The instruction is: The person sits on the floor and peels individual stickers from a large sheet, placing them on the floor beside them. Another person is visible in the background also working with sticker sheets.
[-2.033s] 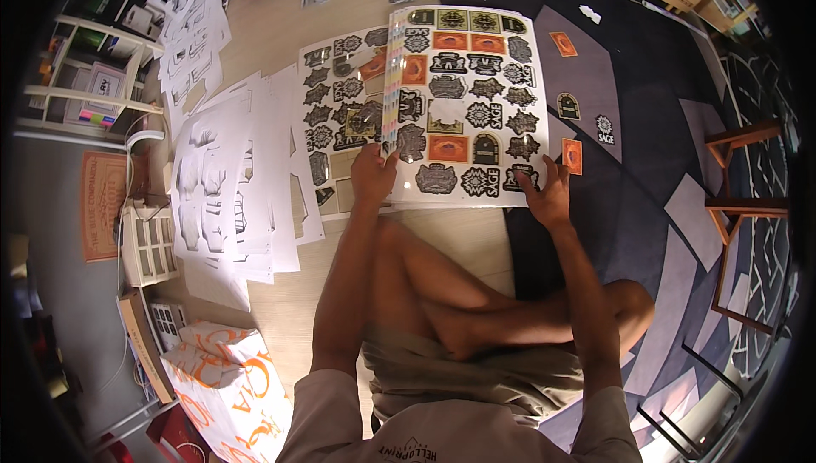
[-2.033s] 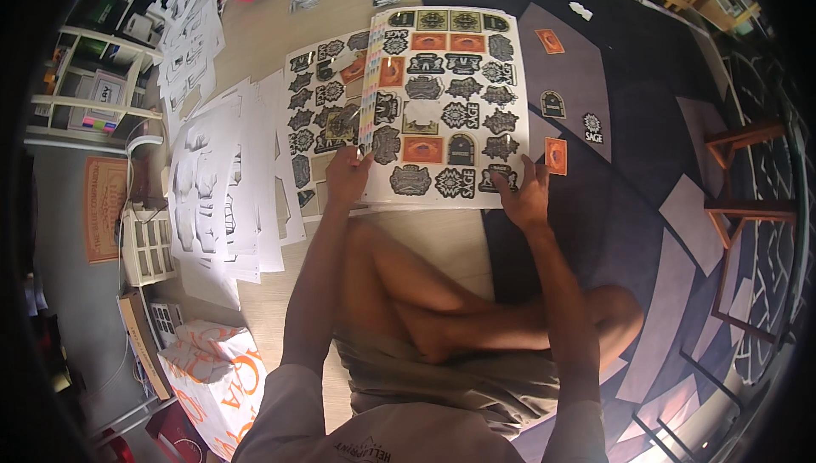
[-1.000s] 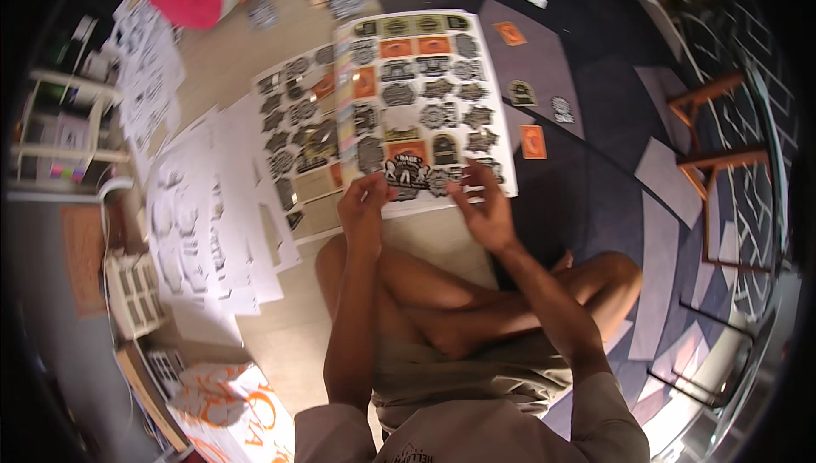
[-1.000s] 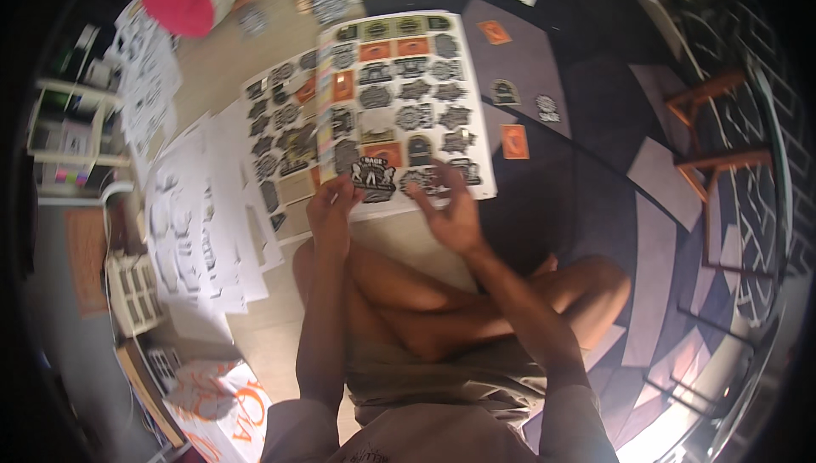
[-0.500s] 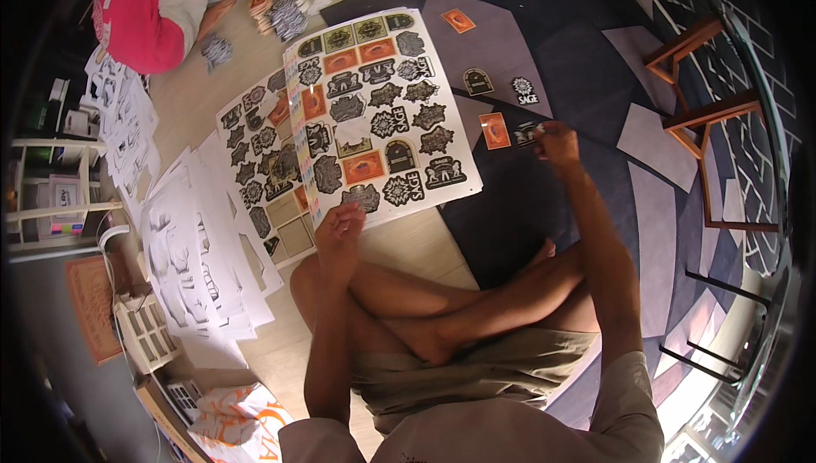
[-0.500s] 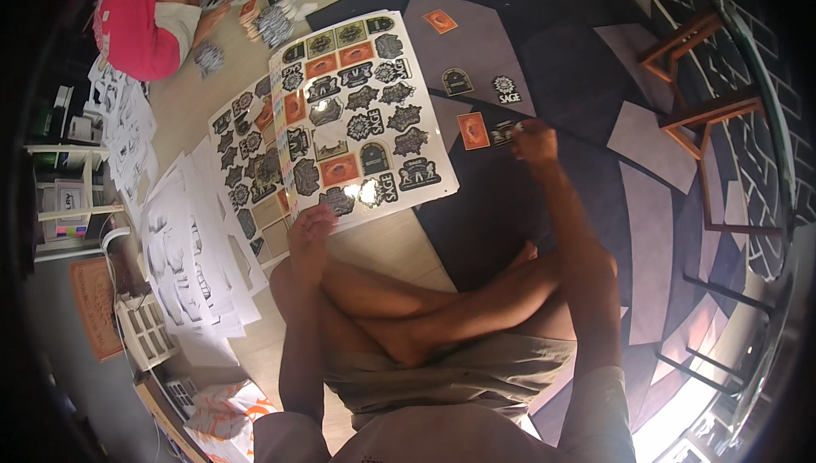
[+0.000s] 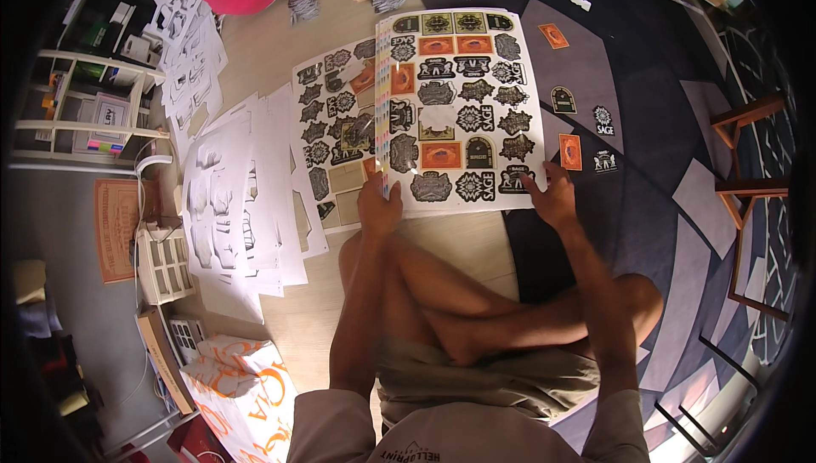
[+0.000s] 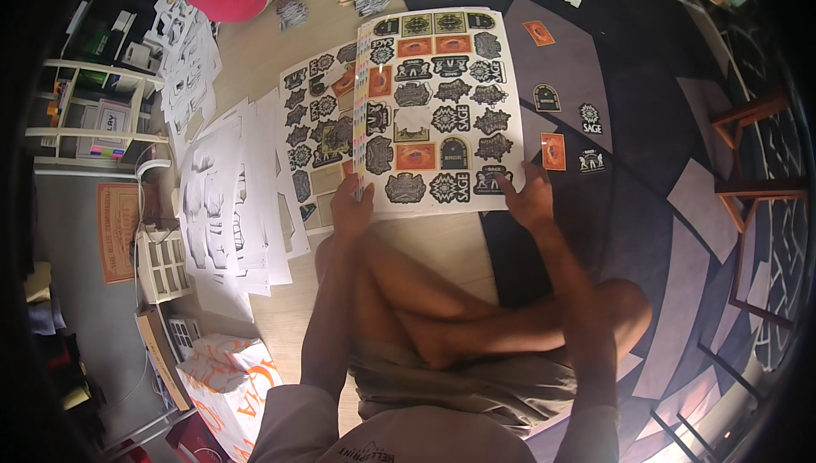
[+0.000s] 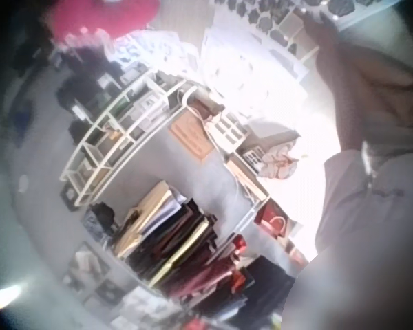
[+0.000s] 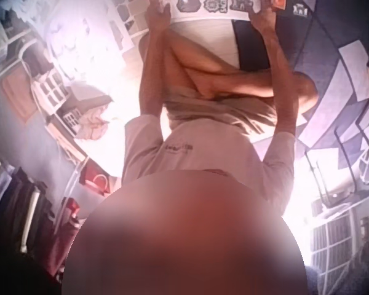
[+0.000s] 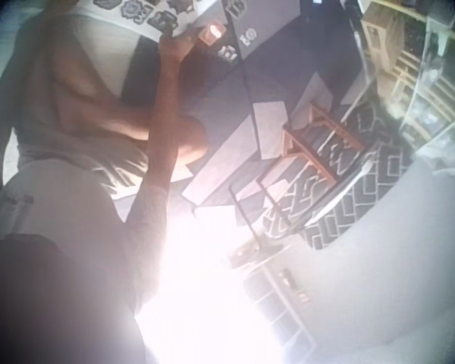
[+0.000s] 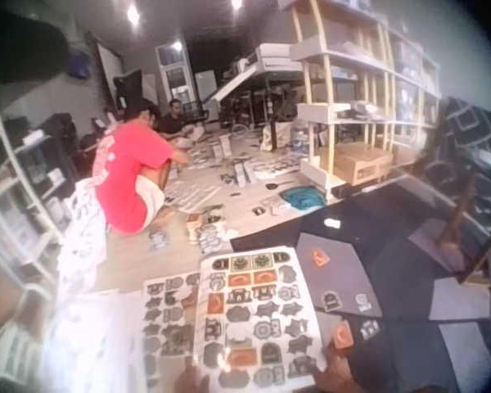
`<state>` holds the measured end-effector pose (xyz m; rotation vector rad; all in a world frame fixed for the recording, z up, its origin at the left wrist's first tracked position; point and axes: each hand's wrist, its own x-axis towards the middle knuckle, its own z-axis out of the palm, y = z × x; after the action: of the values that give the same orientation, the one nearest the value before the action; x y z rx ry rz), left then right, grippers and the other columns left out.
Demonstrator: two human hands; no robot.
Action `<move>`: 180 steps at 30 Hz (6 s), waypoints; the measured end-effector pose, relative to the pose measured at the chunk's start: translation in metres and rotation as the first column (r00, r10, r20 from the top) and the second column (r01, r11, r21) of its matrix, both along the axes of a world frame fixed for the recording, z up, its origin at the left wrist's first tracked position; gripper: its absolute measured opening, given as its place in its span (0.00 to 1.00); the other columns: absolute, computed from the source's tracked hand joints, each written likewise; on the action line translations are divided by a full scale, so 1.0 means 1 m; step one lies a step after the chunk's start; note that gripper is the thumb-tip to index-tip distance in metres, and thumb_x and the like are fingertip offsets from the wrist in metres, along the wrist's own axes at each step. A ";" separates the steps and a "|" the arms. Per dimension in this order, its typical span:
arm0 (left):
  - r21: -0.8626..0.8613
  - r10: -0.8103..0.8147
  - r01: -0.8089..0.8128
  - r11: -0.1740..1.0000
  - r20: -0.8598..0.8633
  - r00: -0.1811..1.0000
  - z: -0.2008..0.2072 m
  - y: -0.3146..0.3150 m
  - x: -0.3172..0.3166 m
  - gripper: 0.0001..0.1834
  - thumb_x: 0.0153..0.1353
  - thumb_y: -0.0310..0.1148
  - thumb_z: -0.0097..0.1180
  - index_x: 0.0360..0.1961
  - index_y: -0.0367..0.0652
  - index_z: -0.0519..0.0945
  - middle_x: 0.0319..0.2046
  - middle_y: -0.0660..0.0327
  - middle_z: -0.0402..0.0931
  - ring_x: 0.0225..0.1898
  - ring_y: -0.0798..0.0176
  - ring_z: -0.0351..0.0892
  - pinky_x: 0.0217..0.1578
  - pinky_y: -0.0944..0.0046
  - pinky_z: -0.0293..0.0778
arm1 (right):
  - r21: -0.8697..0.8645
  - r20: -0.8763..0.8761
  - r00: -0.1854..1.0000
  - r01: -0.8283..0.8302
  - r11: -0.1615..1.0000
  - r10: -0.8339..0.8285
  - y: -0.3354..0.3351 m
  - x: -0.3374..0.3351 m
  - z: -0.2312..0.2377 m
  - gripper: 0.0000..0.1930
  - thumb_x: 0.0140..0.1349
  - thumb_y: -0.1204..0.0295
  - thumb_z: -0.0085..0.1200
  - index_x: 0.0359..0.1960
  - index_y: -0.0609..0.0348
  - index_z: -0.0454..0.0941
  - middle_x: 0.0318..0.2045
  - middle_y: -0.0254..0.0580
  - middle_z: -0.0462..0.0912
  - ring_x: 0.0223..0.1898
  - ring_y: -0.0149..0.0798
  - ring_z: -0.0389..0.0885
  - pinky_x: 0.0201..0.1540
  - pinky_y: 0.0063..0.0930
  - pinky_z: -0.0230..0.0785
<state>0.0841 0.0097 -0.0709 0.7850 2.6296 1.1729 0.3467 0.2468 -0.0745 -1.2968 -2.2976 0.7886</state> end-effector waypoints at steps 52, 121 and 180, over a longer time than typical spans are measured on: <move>0.018 0.118 -0.119 0.993 0.061 0.991 -0.006 0.010 0.000 0.20 0.58 0.32 0.66 0.49 0.33 0.76 0.43 0.45 0.82 0.46 0.45 0.83 0.47 0.52 0.76 | -0.478 -0.310 0.932 0.019 0.878 -0.189 -0.009 -0.009 0.009 0.21 0.56 0.78 0.66 0.51 0.71 0.73 0.39 0.46 0.85 0.38 0.32 0.84 0.43 0.28 0.76; -0.292 0.068 -0.056 0.955 0.030 0.997 0.001 0.016 -0.001 0.32 0.52 0.50 0.69 0.47 0.34 0.78 0.41 0.41 0.73 0.46 0.40 0.75 0.49 0.44 0.72 | 0.079 -0.126 0.971 0.213 0.974 -0.202 -0.056 -0.011 0.017 0.25 0.56 0.70 0.64 0.54 0.66 0.72 0.46 0.58 0.81 0.49 0.61 0.79 0.53 0.49 0.71; -0.204 0.040 0.005 0.979 0.216 0.976 0.004 0.007 -0.039 0.21 0.60 0.42 0.64 0.45 0.34 0.82 0.31 0.46 0.83 0.35 0.46 0.84 0.39 0.50 0.76 | 0.134 0.086 0.982 0.156 0.979 -0.168 -0.057 -0.016 0.011 0.26 0.60 0.63 0.62 0.55 0.70 0.74 0.48 0.54 0.71 0.51 0.55 0.70 0.51 0.50 0.65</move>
<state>0.0455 0.0172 -0.0667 0.5612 2.5247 0.9158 0.3304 0.1896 -0.0631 -1.4707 -2.2400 0.5276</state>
